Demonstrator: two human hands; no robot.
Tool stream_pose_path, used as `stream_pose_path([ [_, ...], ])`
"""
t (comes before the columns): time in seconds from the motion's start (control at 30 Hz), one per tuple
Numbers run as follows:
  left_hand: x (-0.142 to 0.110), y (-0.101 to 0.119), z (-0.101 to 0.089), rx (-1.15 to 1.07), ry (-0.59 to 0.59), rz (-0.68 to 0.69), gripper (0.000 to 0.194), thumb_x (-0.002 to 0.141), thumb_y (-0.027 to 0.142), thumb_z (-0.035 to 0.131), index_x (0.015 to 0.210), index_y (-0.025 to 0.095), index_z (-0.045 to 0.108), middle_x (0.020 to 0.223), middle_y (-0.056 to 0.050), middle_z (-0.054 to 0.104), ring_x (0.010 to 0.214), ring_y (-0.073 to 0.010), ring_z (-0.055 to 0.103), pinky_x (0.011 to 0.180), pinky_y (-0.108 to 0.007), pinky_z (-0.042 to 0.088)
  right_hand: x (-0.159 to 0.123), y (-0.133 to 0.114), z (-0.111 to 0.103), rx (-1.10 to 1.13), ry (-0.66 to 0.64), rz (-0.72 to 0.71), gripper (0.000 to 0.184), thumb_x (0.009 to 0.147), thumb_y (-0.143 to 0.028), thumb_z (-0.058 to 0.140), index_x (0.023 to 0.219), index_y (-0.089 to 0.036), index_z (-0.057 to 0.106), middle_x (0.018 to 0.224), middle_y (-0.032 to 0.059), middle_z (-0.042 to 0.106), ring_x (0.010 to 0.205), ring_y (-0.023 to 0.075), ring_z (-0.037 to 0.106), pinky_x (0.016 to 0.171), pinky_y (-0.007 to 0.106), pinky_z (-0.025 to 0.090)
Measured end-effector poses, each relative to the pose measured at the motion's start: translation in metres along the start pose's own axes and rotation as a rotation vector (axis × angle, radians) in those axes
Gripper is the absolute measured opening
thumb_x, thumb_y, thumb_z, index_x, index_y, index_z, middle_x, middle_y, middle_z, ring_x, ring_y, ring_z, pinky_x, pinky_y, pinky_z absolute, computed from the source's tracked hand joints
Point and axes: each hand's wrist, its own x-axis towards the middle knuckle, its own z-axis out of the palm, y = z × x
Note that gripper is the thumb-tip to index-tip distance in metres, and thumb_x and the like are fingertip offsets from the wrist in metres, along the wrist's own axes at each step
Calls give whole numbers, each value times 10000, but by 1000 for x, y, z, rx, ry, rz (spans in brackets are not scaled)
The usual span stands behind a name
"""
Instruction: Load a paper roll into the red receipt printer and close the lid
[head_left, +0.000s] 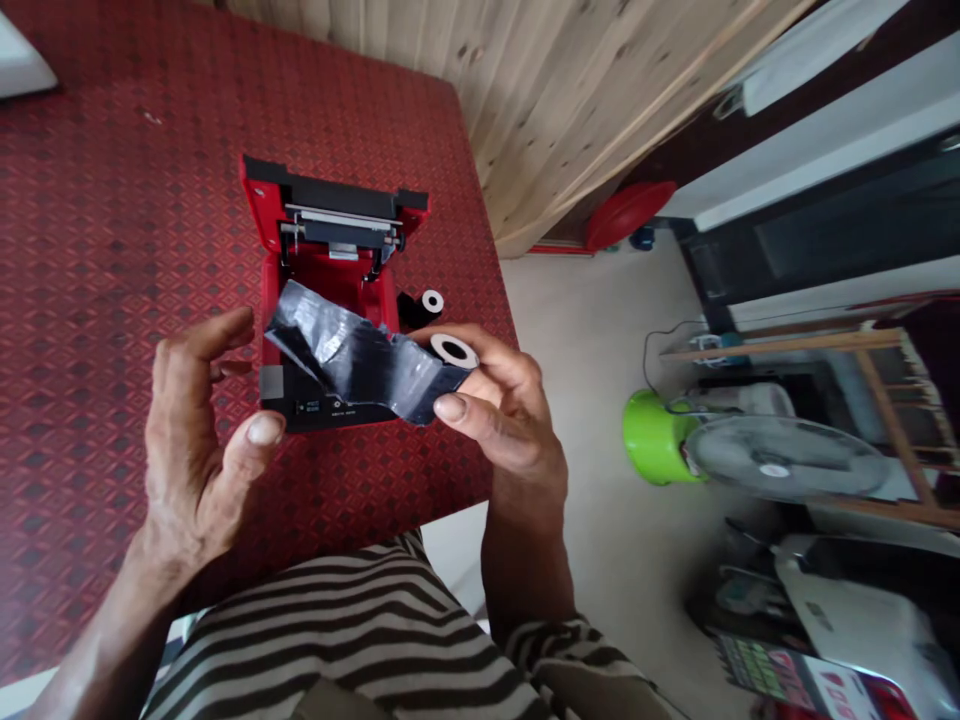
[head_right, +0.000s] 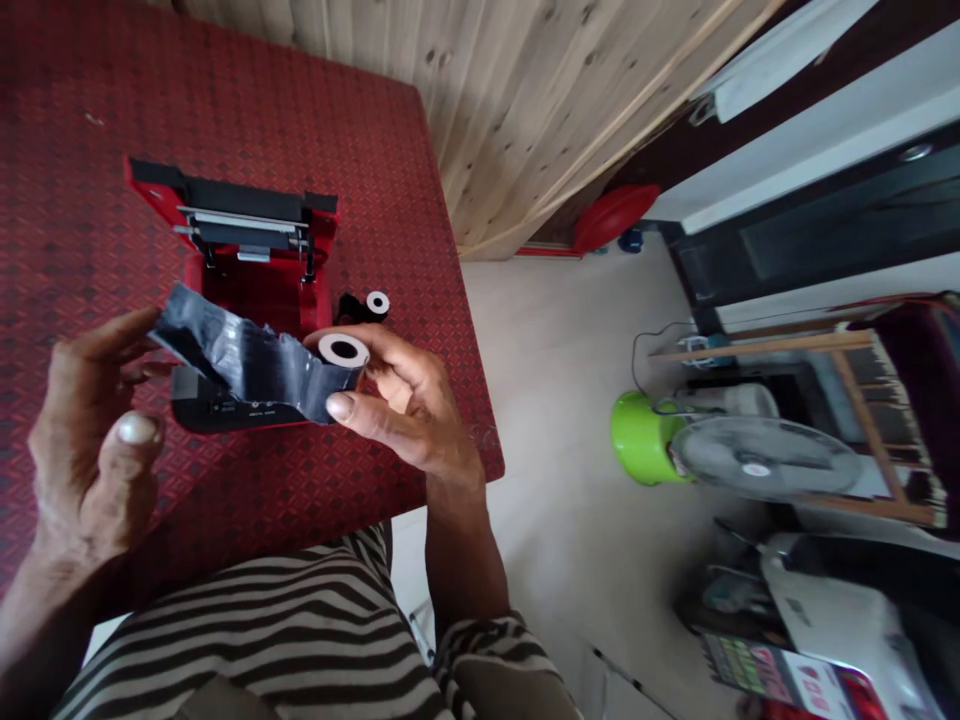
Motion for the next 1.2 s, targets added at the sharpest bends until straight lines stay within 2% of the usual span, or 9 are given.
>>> stream_pose_path([
  [0.1, 1, 4, -5, -13, -104, 132, 761, 908, 721, 536, 1541, 299, 505, 1403, -114, 608, 1226, -368, 569, 1068, -571, 442, 3, -15, 0, -190, -39, -17, 393, 878, -362, 729, 1265, -301, 713, 1117, 23, 705, 982, 197, 663, 829, 343, 562],
  [0.17, -1, 9, -7, -43, -116, 170, 724, 889, 724, 582, 1474, 299, 571, 1401, -107, 608, 1272, -371, 560, 1102, -575, 432, 6, -22, 2, -324, -88, -34, 419, 879, -390, 723, 1290, -306, 708, 1083, 20, 693, 929, 195, 636, 770, 331, 541],
  [0.23, -3, 16, -6, -32, -77, 199, 432, 895, 578, 689, 1232, 309, 710, 1355, -74, 651, 1255, -338, 602, 1095, -542, 462, 10, -26, 3, -428, -119, -59, 428, 892, -413, 718, 1304, -300, 699, 1079, 23, 694, 944, 204, 631, 764, 334, 533],
  [0.33, -9, 26, -3, 89, -36, 217, 25, 897, 310, 736, 909, 304, 716, 1265, -31, 707, 1150, -289, 665, 1026, -506, 512, 15, -28, 5, -535, -93, -92, 418, 908, -378, 734, 1313, -284, 680, 1110, 28, 699, 969, 205, 643, 784, 339, 536],
  [0.5, -16, 31, 0, 141, -64, 322, 79, 911, 250, 715, 959, 285, 662, 1226, -58, 702, 1190, -286, 652, 1011, -501, 531, 22, -34, 6, -770, 8, -150, 352, 909, -284, 781, 1242, -261, 667, 1122, 25, 737, 956, 192, 691, 844, 351, 563],
  [0.63, -16, 27, -2, 196, -42, 422, 146, 866, 178, 767, 956, 222, 660, 1208, -80, 701, 1189, -271, 645, 1015, -456, 531, 31, -43, 15, -962, -47, -218, 294, 918, -217, 770, 1196, -210, 674, 1095, 41, 758, 998, 204, 712, 911, 366, 582],
  [0.8, -7, 30, 0, 190, 1, 311, 111, 885, 174, 737, 894, 239, 648, 1099, -59, 716, 994, -232, 674, 892, -431, 537, 48, -51, 33, -1204, -57, -250, 274, 961, -167, 693, 1234, -178, 679, 1142, 85, 750, 1087, 242, 701, 965, 408, 579],
  [1.03, -5, 22, 8, 258, -19, 284, 106, 879, 203, 748, 916, 240, 656, 1189, -95, 710, 1140, -312, 636, 960, -524, 529, 68, -34, 54, -1436, -199, -122, 281, 983, -65, 576, 1230, -130, 693, 1166, 125, 738, 1099, 272, 673, 980, 443, 570],
  [1.2, -4, 20, 10, 263, -22, 267, 120, 884, 190, 741, 933, 250, 649, 1211, -90, 703, 1190, -312, 625, 1002, -533, 525, 70, -28, 63, -1528, -215, -148, 301, 996, -50, 526, 1255, -101, 671, 1125, 129, 736, 1071, 283, 665, 937, 425, 558],
])
